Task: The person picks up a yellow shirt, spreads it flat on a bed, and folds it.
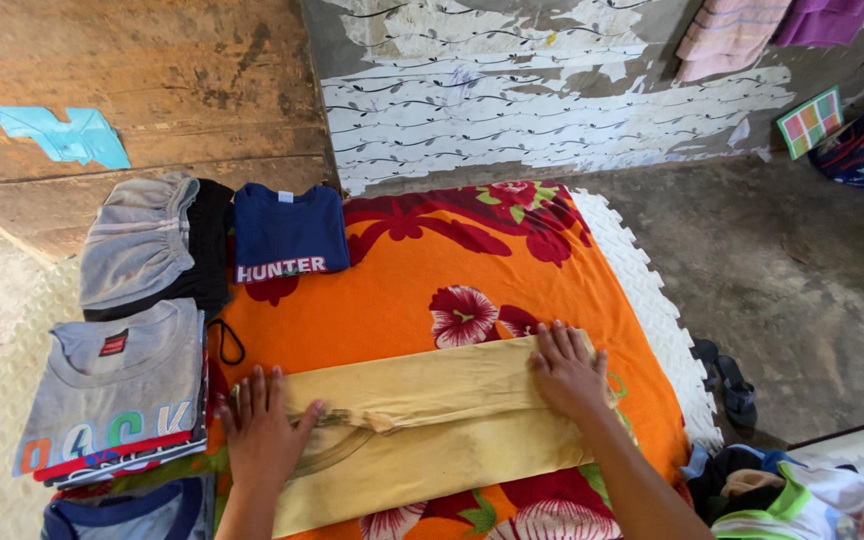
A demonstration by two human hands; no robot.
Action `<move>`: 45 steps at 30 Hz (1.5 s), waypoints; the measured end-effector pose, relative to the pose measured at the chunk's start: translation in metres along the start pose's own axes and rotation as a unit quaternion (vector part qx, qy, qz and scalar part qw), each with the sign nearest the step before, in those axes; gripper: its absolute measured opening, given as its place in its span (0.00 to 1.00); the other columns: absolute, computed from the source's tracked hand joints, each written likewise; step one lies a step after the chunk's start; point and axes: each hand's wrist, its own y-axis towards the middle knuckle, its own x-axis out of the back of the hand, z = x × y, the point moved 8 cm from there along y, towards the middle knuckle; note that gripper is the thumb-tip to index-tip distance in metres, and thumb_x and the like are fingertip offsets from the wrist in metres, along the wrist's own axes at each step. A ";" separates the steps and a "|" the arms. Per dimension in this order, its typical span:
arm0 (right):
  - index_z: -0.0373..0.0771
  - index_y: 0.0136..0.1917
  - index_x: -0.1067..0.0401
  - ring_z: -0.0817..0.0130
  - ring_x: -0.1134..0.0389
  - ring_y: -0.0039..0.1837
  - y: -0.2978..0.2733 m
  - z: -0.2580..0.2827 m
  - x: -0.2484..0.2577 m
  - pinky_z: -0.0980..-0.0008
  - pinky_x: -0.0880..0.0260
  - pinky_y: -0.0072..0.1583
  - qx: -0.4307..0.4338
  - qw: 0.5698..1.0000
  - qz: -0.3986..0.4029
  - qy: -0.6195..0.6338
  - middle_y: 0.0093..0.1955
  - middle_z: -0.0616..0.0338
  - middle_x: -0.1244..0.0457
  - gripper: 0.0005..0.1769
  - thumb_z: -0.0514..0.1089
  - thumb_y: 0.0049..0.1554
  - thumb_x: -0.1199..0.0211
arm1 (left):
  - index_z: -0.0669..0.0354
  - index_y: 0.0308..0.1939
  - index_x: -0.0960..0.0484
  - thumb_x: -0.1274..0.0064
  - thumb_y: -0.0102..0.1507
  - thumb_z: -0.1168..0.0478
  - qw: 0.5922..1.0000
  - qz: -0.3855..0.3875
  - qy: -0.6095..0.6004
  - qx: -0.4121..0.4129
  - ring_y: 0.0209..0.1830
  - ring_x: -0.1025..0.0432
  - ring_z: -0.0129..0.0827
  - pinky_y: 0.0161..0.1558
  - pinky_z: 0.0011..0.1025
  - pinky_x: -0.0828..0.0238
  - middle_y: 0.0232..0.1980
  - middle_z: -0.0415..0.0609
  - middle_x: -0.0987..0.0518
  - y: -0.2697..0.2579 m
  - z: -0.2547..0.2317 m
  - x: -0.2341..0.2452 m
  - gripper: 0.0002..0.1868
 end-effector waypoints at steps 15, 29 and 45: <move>0.52 0.56 0.24 0.61 0.43 0.70 0.059 -0.052 0.008 0.47 0.46 0.65 -0.029 0.963 -0.197 0.180 0.62 0.66 0.37 0.18 0.61 0.58 0.38 | 0.32 0.78 0.46 0.64 0.57 0.19 0.994 0.102 0.023 0.030 0.82 0.59 0.46 0.76 0.59 0.68 0.81 0.52 0.51 0.004 0.002 0.004 0.50; 0.45 0.64 0.29 0.53 0.49 0.78 0.010 0.001 0.048 0.38 0.54 0.69 0.019 0.926 -0.370 0.074 0.72 0.53 0.43 0.22 0.50 0.57 0.40 | 0.37 0.81 0.54 0.66 0.65 0.28 0.985 0.160 0.061 0.021 0.83 0.68 0.48 0.74 0.63 0.79 0.84 0.54 0.61 0.013 -0.020 0.012 0.44; 0.58 0.84 0.61 0.66 0.71 0.87 0.018 -0.014 -0.013 0.38 0.76 0.78 -0.005 0.997 -0.061 0.055 0.88 0.71 0.68 0.36 0.61 0.65 0.67 | 0.28 0.82 0.65 0.72 0.64 0.23 0.958 0.258 -0.022 -0.119 0.85 0.78 0.43 0.78 0.54 0.80 0.86 0.40 0.72 -0.023 -0.168 0.019 0.46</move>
